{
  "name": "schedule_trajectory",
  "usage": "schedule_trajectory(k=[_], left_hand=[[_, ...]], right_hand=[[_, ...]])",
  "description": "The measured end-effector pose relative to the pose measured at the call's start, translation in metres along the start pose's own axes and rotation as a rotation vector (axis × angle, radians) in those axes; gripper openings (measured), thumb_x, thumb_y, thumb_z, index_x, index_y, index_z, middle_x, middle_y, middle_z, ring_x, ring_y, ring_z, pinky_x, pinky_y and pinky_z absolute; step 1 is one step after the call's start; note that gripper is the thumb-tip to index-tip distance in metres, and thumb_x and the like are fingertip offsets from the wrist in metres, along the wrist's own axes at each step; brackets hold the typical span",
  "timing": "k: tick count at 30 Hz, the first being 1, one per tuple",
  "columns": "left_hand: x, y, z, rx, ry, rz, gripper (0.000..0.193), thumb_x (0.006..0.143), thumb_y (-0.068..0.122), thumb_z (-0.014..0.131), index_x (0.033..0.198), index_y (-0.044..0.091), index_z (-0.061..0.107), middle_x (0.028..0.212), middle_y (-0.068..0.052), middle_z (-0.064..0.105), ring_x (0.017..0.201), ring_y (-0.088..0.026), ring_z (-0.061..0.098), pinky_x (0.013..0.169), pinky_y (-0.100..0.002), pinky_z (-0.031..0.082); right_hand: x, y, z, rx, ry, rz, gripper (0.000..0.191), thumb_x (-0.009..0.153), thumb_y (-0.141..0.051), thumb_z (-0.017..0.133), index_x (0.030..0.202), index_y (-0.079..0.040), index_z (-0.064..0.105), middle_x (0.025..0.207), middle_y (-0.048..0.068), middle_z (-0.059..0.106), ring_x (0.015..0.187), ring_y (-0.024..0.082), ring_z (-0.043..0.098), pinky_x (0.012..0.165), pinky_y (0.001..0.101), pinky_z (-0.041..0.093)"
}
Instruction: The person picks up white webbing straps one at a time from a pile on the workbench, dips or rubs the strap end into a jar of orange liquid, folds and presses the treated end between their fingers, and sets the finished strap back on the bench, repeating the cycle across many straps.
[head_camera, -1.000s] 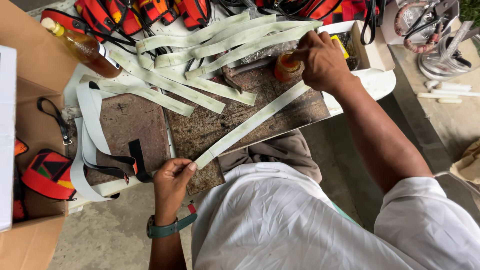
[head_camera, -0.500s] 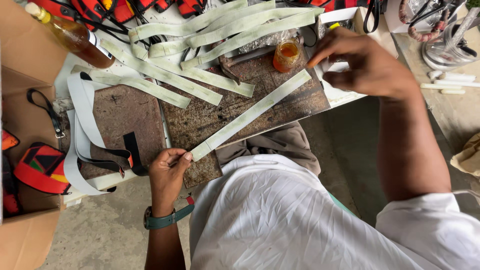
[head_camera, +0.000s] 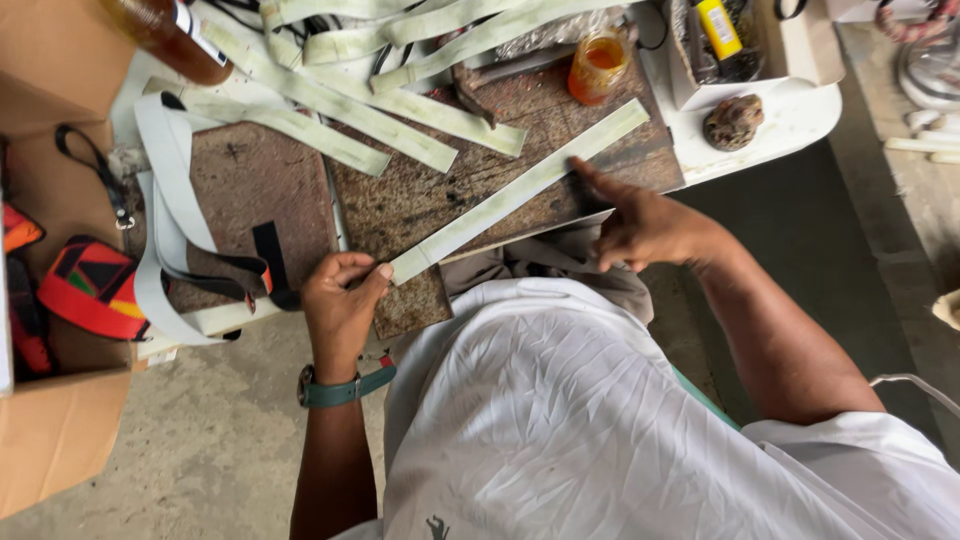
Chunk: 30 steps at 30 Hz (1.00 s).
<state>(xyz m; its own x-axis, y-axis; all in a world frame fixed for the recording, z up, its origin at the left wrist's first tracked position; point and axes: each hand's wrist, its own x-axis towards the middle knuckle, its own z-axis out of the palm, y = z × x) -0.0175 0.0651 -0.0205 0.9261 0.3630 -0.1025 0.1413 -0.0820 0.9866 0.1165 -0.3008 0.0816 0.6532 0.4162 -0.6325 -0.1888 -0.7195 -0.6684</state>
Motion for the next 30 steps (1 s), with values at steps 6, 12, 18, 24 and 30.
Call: schedule_trajectory(k=[6, 12, 18, 24, 30], left_hand=[[0.01, -0.009, -0.005, -0.043, -0.014, -0.016, 0.024, 0.087, 0.002, 0.079, 0.105, -0.004, 0.064, 0.089, -0.011, 0.074, 0.072, -0.012, 0.07, 0.063, -0.025, 0.059], [0.018, -0.008, -0.013, 0.006, -0.088, -0.018, 0.023, 0.086, 0.002, 0.079, 0.103, -0.003, 0.064, 0.089, -0.012, 0.074, 0.071, -0.011, 0.071, 0.061, -0.024, 0.058], [0.019, 0.001, -0.019, 0.109, -0.144, -0.05, 0.019, 0.088, 0.004, 0.078, 0.099, -0.002, 0.063, 0.084, -0.01, 0.075, 0.065, -0.009, 0.069, 0.055, -0.023, 0.055], [0.02, 0.004, -0.021, 0.091, -0.174, -0.044, 0.018, 0.089, 0.006, 0.078, 0.098, -0.001, 0.064, 0.084, -0.009, 0.075, 0.066, -0.007, 0.069, 0.055, -0.022, 0.056], [0.023, -0.004, -0.021, 0.068, -0.166, -0.071, 0.017, 0.091, 0.008, 0.076, 0.1, -0.002, 0.066, 0.089, -0.01, 0.075, 0.069, -0.01, 0.069, 0.057, -0.024, 0.057]], right_hand=[[0.006, -0.03, 0.059, -0.222, -0.036, -0.334, 0.113, 0.069, -0.004, 0.07, 0.165, -0.018, 0.012, 0.062, 0.015, 0.068, 0.056, 0.019, 0.062, 0.065, 0.0343, 0.055], [0.014, -0.067, 0.101, -0.51, -0.126, -0.332, 0.113, 0.072, -0.015, 0.074, 0.164, -0.019, 0.008, 0.064, 0.02, 0.069, 0.056, 0.027, 0.067, 0.064, 0.039, 0.054], [0.03, -0.09, 0.146, -0.867, -0.212, -0.26, 0.108, 0.079, -0.022, 0.07, 0.166, -0.024, 0.006, 0.062, 0.02, 0.065, 0.055, 0.032, 0.065, 0.06, 0.0464, 0.053], [0.027, -0.118, 0.16, -0.923, -0.188, -0.358, 0.102, 0.077, -0.018, 0.065, 0.166, -0.026, 0.015, 0.064, 0.019, 0.066, 0.057, 0.032, 0.066, 0.061, 0.0458, 0.054], [0.009, -0.082, 0.07, -0.894, 0.196, -0.039, 0.087, 0.079, -0.026, 0.064, 0.16, -0.036, 0.034, 0.082, 0.021, 0.073, 0.073, 0.036, 0.073, 0.07, 0.0476, 0.057]])
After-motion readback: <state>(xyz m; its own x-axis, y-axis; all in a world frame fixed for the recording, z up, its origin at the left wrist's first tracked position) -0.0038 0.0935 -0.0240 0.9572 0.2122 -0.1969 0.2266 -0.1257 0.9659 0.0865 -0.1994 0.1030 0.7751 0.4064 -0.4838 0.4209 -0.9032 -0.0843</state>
